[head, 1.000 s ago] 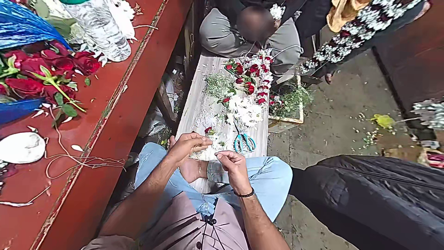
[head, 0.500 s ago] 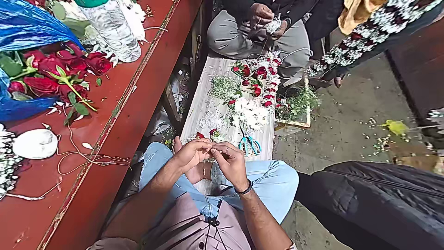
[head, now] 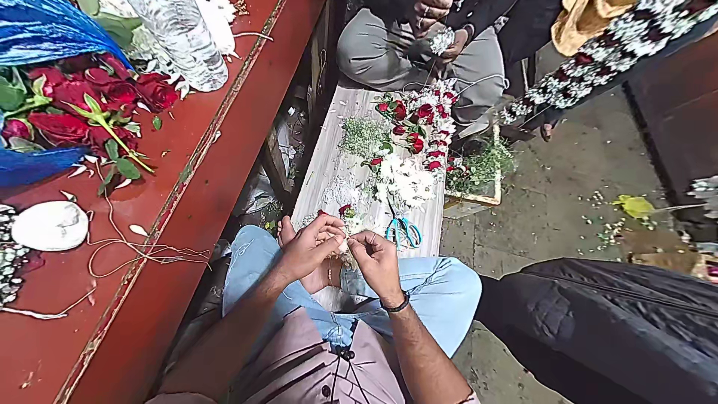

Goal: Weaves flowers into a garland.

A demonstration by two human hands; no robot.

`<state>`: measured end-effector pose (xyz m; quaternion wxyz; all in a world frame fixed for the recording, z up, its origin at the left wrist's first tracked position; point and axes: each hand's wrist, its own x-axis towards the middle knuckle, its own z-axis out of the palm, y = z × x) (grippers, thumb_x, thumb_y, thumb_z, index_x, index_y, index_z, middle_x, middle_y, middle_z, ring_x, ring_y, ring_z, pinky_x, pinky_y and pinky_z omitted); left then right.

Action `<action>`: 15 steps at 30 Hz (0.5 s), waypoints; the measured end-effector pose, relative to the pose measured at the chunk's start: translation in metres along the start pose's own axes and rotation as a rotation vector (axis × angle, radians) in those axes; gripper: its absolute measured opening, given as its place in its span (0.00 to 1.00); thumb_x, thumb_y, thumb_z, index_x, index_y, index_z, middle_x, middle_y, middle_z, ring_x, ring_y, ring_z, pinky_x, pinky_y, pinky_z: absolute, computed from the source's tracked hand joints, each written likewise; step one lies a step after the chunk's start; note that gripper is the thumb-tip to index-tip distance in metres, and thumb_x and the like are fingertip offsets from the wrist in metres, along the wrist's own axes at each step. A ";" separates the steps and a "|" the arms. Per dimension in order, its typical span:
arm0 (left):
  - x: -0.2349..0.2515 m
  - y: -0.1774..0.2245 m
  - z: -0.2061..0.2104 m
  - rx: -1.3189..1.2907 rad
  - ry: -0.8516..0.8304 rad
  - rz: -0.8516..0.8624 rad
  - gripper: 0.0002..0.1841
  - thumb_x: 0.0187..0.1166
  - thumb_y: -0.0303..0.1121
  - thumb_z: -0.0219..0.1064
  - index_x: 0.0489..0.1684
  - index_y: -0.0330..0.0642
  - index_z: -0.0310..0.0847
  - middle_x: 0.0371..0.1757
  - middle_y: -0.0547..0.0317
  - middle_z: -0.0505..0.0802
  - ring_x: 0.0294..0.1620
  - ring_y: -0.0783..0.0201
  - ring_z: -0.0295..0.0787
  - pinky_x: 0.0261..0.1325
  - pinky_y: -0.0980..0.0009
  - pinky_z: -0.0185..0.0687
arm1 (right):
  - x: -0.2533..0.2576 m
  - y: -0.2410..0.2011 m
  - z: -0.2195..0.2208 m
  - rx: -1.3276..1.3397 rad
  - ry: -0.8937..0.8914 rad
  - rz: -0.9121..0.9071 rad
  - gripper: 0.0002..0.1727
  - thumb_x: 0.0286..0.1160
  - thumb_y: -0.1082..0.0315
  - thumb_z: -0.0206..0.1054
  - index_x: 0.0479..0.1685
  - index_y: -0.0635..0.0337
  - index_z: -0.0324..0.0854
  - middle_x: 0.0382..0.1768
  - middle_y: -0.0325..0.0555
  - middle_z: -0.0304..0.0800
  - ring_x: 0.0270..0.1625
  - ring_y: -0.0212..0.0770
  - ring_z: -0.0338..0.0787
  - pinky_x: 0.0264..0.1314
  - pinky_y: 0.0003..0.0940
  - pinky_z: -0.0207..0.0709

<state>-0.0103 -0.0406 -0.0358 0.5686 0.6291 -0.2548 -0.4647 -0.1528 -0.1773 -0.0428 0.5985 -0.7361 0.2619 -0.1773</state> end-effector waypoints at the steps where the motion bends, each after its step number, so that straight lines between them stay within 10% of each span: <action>1: 0.000 -0.001 0.002 0.038 0.006 0.051 0.18 0.86 0.35 0.64 0.72 0.42 0.78 0.53 0.56 0.94 0.46 0.62 0.94 0.53 0.64 0.92 | 0.000 0.000 0.000 0.011 -0.003 0.005 0.07 0.76 0.72 0.68 0.35 0.63 0.90 0.23 0.38 0.88 0.22 0.27 0.80 0.24 0.24 0.74; 5: 0.000 -0.003 0.008 0.180 0.020 0.212 0.21 0.84 0.36 0.66 0.74 0.44 0.81 0.49 0.61 0.94 0.46 0.68 0.92 0.53 0.68 0.91 | -0.003 -0.001 -0.001 0.037 -0.018 0.016 0.06 0.74 0.72 0.68 0.35 0.63 0.90 0.22 0.38 0.88 0.21 0.27 0.80 0.23 0.24 0.74; 15: 0.003 -0.013 0.015 0.631 0.074 0.262 0.13 0.88 0.37 0.58 0.41 0.43 0.88 0.38 0.59 0.92 0.42 0.65 0.90 0.52 0.61 0.87 | -0.010 0.011 -0.004 -0.018 -0.052 0.027 0.06 0.76 0.68 0.71 0.36 0.60 0.91 0.22 0.36 0.86 0.20 0.26 0.77 0.22 0.24 0.71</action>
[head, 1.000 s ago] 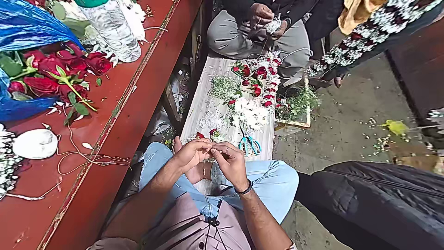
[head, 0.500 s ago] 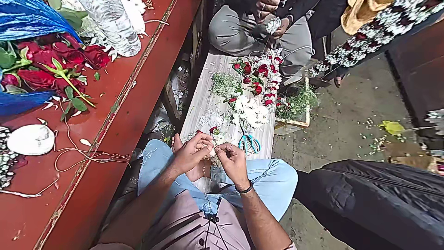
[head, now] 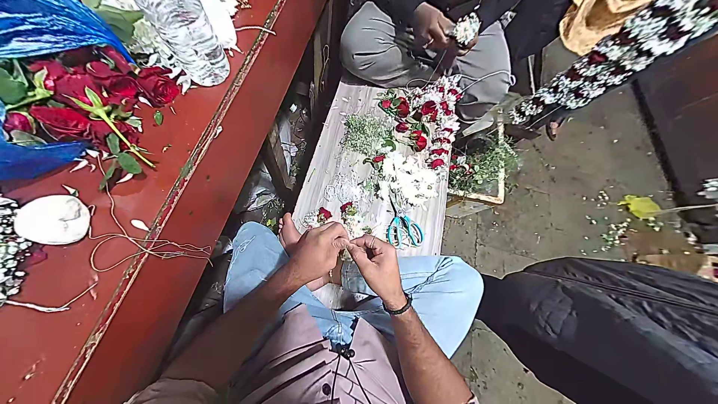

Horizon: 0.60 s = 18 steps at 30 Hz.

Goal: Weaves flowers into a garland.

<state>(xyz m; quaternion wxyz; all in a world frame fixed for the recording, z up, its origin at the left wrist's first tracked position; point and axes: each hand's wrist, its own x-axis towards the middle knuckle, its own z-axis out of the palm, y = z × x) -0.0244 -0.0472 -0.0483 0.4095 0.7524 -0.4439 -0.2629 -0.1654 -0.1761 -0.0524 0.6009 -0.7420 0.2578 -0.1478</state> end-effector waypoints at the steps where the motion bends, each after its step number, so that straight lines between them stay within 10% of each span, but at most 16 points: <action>1: -0.001 -0.001 0.002 0.033 -0.028 -0.016 0.16 0.90 0.39 0.54 0.41 0.43 0.86 0.37 0.58 0.91 0.42 0.63 0.90 0.52 0.57 0.86 | 0.000 0.001 0.000 0.012 0.000 -0.001 0.07 0.76 0.69 0.70 0.36 0.61 0.91 0.22 0.36 0.87 0.21 0.26 0.77 0.23 0.24 0.71; 6: -0.002 0.003 0.002 -0.638 -0.118 -0.348 0.16 0.92 0.34 0.52 0.35 0.40 0.83 0.23 0.68 0.78 0.21 0.76 0.69 0.27 0.79 0.65 | -0.002 0.007 -0.001 0.066 -0.003 -0.040 0.08 0.80 0.71 0.68 0.41 0.63 0.94 0.33 0.41 0.91 0.33 0.30 0.87 0.38 0.25 0.83; 11: -0.005 0.002 0.008 -1.188 0.030 -0.490 0.03 0.73 0.23 0.72 0.35 0.35 0.93 0.28 0.58 0.90 0.17 0.78 0.68 0.21 0.81 0.62 | -0.008 0.011 0.004 0.020 -0.024 -0.062 0.09 0.80 0.71 0.68 0.37 0.64 0.93 0.30 0.40 0.86 0.34 0.30 0.83 0.38 0.25 0.80; 15: -0.004 -0.006 0.018 -0.578 0.159 -0.197 0.05 0.75 0.29 0.75 0.41 0.40 0.97 0.40 0.59 0.95 0.40 0.71 0.91 0.47 0.72 0.89 | -0.010 0.010 0.007 -0.033 -0.034 -0.083 0.11 0.78 0.71 0.67 0.30 0.62 0.92 0.26 0.38 0.84 0.30 0.29 0.81 0.33 0.24 0.76; 18: -0.006 -0.016 0.017 -0.069 0.084 0.086 0.11 0.84 0.33 0.64 0.46 0.46 0.96 0.41 0.62 0.94 0.43 0.71 0.90 0.51 0.67 0.89 | -0.008 0.005 0.000 0.043 0.022 -0.066 0.10 0.75 0.74 0.66 0.28 0.63 0.91 0.23 0.38 0.85 0.26 0.28 0.81 0.29 0.23 0.76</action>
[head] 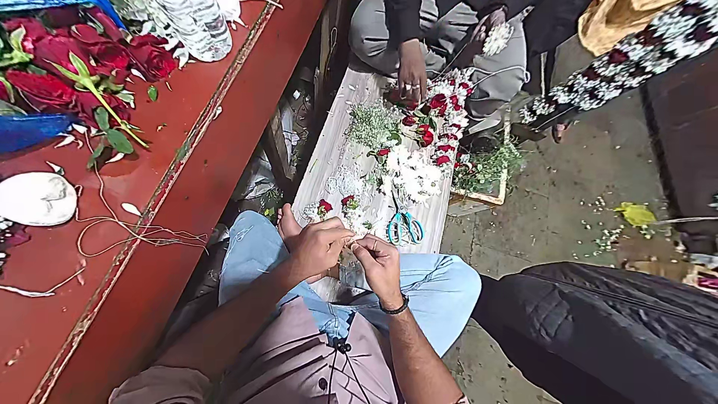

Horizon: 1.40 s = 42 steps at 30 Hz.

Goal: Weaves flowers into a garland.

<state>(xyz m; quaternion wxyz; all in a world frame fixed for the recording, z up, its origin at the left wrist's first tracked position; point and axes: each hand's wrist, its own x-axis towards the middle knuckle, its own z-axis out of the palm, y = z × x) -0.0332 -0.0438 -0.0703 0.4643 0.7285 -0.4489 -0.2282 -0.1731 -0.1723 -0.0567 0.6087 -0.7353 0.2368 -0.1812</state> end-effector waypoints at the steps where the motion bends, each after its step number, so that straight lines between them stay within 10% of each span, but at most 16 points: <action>1: -0.001 -0.002 -0.001 0.048 -0.044 0.030 0.12 0.83 0.33 0.62 0.46 0.46 0.96 0.39 0.62 0.93 0.41 0.70 0.90 0.49 0.66 0.89 | 0.001 -0.002 -0.003 0.025 0.012 0.005 0.10 0.74 0.74 0.65 0.27 0.63 0.90 0.23 0.38 0.85 0.26 0.28 0.80 0.29 0.24 0.75; 5: -0.003 -0.003 -0.002 -0.157 -0.020 -0.057 0.09 0.77 0.33 0.67 0.42 0.44 0.94 0.37 0.64 0.92 0.30 0.76 0.80 0.33 0.77 0.78 | 0.006 -0.007 -0.011 0.075 0.014 0.041 0.12 0.72 0.75 0.64 0.23 0.61 0.88 0.21 0.36 0.84 0.25 0.27 0.80 0.28 0.24 0.73; 10: -0.001 0.010 -0.008 -0.401 -0.088 -0.112 0.32 0.76 0.27 0.66 0.85 0.47 0.72 0.74 0.63 0.87 0.30 0.76 0.79 0.32 0.75 0.78 | 0.006 -0.005 -0.015 0.113 -0.043 0.056 0.12 0.72 0.76 0.62 0.22 0.61 0.87 0.21 0.36 0.84 0.26 0.27 0.81 0.30 0.25 0.74; 15: -0.005 0.009 0.002 -0.438 -0.098 -0.182 0.10 0.85 0.32 0.65 0.47 0.37 0.91 0.39 0.59 0.95 0.35 0.73 0.91 0.44 0.74 0.89 | 0.007 -0.006 -0.018 0.123 -0.029 0.062 0.11 0.72 0.76 0.63 0.24 0.62 0.88 0.21 0.36 0.86 0.25 0.26 0.80 0.30 0.24 0.74; 21: -0.008 -0.001 -0.005 -0.638 -0.243 -0.273 0.08 0.74 0.34 0.77 0.38 0.37 0.94 0.43 0.59 0.94 0.45 0.72 0.89 0.51 0.74 0.86 | 0.006 -0.001 -0.021 0.119 0.027 0.104 0.12 0.73 0.76 0.63 0.25 0.61 0.89 0.22 0.35 0.86 0.25 0.25 0.79 0.29 0.24 0.73; 25: -0.007 0.010 -0.004 -1.054 -0.055 -0.427 0.03 0.67 0.25 0.78 0.26 0.41 0.91 0.31 0.64 0.90 0.27 0.75 0.78 0.29 0.77 0.71 | -0.001 0.003 -0.011 0.100 -0.077 0.107 0.12 0.73 0.75 0.62 0.24 0.61 0.88 0.23 0.36 0.87 0.27 0.27 0.83 0.32 0.26 0.77; 30: -0.008 0.004 0.009 -0.367 0.004 -0.149 0.09 0.82 0.34 0.69 0.44 0.41 0.96 0.43 0.60 0.94 0.46 0.70 0.91 0.53 0.71 0.89 | -0.004 0.004 -0.004 0.013 -0.142 0.081 0.13 0.73 0.71 0.64 0.19 0.58 0.84 0.20 0.35 0.82 0.23 0.26 0.78 0.26 0.25 0.70; 35: -0.014 0.006 0.009 0.107 -0.226 0.127 0.13 0.82 0.33 0.58 0.29 0.39 0.86 0.36 0.53 0.88 0.38 0.57 0.87 0.42 0.58 0.86 | 0.001 -0.004 -0.016 0.083 -0.118 0.129 0.12 0.71 0.73 0.63 0.19 0.57 0.82 0.18 0.32 0.80 0.22 0.26 0.75 0.26 0.25 0.68; 38: -0.018 0.008 0.010 -0.070 -0.067 0.002 0.10 0.79 0.34 0.64 0.45 0.41 0.91 0.41 0.57 0.91 0.32 0.69 0.82 0.37 0.70 0.82 | 0.005 -0.007 -0.022 0.143 -0.121 0.128 0.13 0.72 0.74 0.61 0.18 0.57 0.81 0.17 0.31 0.79 0.21 0.24 0.73 0.25 0.24 0.65; 42: -0.011 0.014 0.000 -0.444 -0.038 -0.124 0.31 0.74 0.29 0.68 0.82 0.46 0.74 0.70 0.59 0.88 0.30 0.74 0.80 0.31 0.74 0.79 | 0.006 -0.005 -0.024 0.216 -0.129 0.132 0.14 0.71 0.76 0.58 0.18 0.57 0.82 0.18 0.32 0.80 0.22 0.24 0.74 0.26 0.23 0.67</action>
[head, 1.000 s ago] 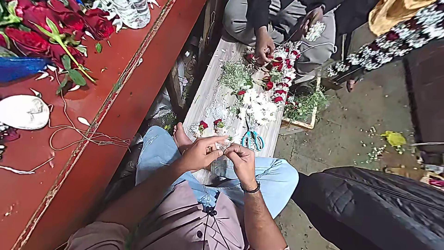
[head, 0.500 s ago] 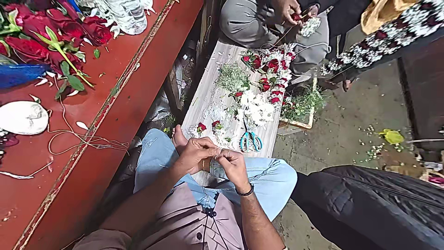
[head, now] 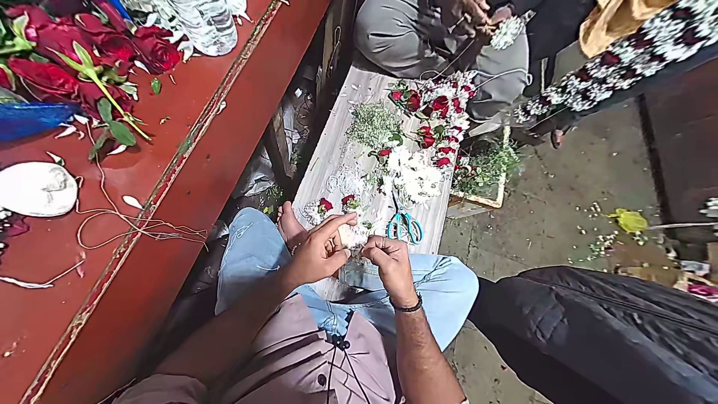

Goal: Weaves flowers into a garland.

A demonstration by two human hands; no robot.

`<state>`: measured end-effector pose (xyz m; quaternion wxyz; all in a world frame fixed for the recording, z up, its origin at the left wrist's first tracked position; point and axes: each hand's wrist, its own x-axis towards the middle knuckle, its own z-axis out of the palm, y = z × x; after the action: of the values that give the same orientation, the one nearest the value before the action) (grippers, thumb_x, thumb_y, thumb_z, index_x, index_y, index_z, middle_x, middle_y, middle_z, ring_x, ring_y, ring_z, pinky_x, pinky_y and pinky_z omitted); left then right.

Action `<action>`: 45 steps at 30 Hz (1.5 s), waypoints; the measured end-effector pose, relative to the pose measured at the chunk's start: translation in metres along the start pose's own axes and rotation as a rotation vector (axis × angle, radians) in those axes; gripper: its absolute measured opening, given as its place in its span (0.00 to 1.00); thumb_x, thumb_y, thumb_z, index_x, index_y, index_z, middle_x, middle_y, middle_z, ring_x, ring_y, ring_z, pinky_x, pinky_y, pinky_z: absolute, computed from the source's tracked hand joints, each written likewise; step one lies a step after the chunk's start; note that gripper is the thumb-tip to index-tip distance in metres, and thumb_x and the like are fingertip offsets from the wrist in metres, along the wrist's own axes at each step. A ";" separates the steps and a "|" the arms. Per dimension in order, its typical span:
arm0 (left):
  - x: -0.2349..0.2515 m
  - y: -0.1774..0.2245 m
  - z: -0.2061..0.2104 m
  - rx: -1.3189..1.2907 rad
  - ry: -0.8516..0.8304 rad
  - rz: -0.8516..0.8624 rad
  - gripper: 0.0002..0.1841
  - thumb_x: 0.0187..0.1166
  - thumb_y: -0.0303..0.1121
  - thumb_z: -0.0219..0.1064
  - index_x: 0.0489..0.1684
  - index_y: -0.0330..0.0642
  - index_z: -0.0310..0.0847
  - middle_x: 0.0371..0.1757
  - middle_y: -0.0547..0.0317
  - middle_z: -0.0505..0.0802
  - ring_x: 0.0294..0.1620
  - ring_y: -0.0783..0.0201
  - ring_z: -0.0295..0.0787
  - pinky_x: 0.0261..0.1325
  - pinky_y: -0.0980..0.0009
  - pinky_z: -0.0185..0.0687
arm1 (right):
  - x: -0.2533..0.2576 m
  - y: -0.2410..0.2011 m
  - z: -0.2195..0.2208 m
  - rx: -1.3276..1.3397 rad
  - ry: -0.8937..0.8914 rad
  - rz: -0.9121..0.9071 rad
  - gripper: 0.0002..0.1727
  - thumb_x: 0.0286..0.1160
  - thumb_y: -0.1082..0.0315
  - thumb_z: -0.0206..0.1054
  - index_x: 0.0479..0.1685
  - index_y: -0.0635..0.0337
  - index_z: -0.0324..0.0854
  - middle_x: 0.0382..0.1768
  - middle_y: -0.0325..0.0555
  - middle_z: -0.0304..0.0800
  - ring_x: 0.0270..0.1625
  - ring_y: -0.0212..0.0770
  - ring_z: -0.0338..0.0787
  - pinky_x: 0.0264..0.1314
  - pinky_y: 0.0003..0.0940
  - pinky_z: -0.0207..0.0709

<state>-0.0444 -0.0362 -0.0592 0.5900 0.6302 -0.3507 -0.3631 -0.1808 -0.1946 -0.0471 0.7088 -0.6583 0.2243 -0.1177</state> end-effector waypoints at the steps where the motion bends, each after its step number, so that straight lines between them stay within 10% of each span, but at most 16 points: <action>1: 0.001 0.000 0.000 -0.012 -0.012 0.005 0.29 0.77 0.31 0.69 0.82 0.46 0.75 0.69 0.59 0.88 0.32 0.74 0.82 0.33 0.74 0.80 | 0.001 0.001 0.001 0.007 0.000 -0.002 0.14 0.71 0.76 0.58 0.18 0.57 0.82 0.18 0.32 0.80 0.22 0.24 0.75 0.26 0.23 0.67; 7: -0.001 -0.014 0.006 0.224 0.020 0.040 0.17 0.84 0.42 0.68 0.67 0.51 0.89 0.39 0.64 0.88 0.27 0.75 0.74 0.32 0.76 0.74 | 0.000 0.001 0.000 0.009 -0.007 0.017 0.14 0.71 0.76 0.60 0.18 0.57 0.82 0.18 0.32 0.81 0.22 0.24 0.74 0.26 0.22 0.66; 12: -0.003 -0.022 0.004 0.269 0.001 0.038 0.12 0.84 0.42 0.67 0.45 0.48 0.95 0.39 0.64 0.91 0.37 0.75 0.83 0.43 0.75 0.82 | 0.001 0.003 -0.002 -0.021 0.009 0.034 0.14 0.71 0.76 0.60 0.17 0.57 0.83 0.17 0.30 0.79 0.20 0.23 0.70 0.23 0.22 0.61; 21: -0.001 -0.017 -0.001 0.047 -0.175 -0.133 0.14 0.87 0.35 0.55 0.40 0.39 0.85 0.33 0.62 0.85 0.31 0.73 0.77 0.38 0.73 0.74 | 0.004 0.005 -0.003 0.020 0.061 0.051 0.14 0.70 0.76 0.61 0.17 0.57 0.83 0.15 0.31 0.78 0.18 0.23 0.69 0.22 0.23 0.61; 30: -0.004 -0.022 0.008 -0.007 -0.029 -0.074 0.09 0.69 0.33 0.78 0.23 0.40 0.88 0.28 0.64 0.89 0.26 0.78 0.78 0.28 0.79 0.73 | 0.000 0.007 0.001 0.045 0.075 0.046 0.14 0.70 0.76 0.61 0.18 0.58 0.85 0.17 0.33 0.81 0.19 0.24 0.72 0.23 0.23 0.63; 37: -0.003 -0.015 0.001 0.153 -0.169 -0.182 0.13 0.82 0.42 0.68 0.40 0.43 0.92 0.37 0.64 0.90 0.32 0.76 0.79 0.38 0.76 0.76 | 0.000 0.012 0.000 0.053 0.098 0.027 0.14 0.71 0.77 0.60 0.19 0.59 0.85 0.16 0.33 0.80 0.18 0.23 0.70 0.23 0.23 0.63; 42: -0.001 -0.002 0.019 -0.404 0.122 0.002 0.05 0.74 0.23 0.73 0.38 0.30 0.93 0.38 0.53 0.95 0.39 0.67 0.91 0.47 0.69 0.90 | -0.001 0.016 0.003 -0.005 0.075 0.076 0.15 0.72 0.75 0.59 0.17 0.56 0.82 0.15 0.29 0.77 0.19 0.23 0.70 0.23 0.23 0.63; 45: 0.013 -0.007 0.023 -0.152 0.195 0.105 0.06 0.77 0.26 0.73 0.42 0.33 0.95 0.41 0.54 0.96 0.40 0.69 0.92 0.47 0.73 0.90 | -0.001 0.011 0.012 -0.043 0.049 0.064 0.16 0.74 0.74 0.61 0.15 0.55 0.79 0.15 0.30 0.76 0.20 0.25 0.72 0.24 0.25 0.64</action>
<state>-0.0587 -0.0582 -0.0675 0.6854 0.5969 -0.2956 -0.2941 -0.1776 -0.1822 -0.0576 0.6920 -0.6630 0.2651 -0.1063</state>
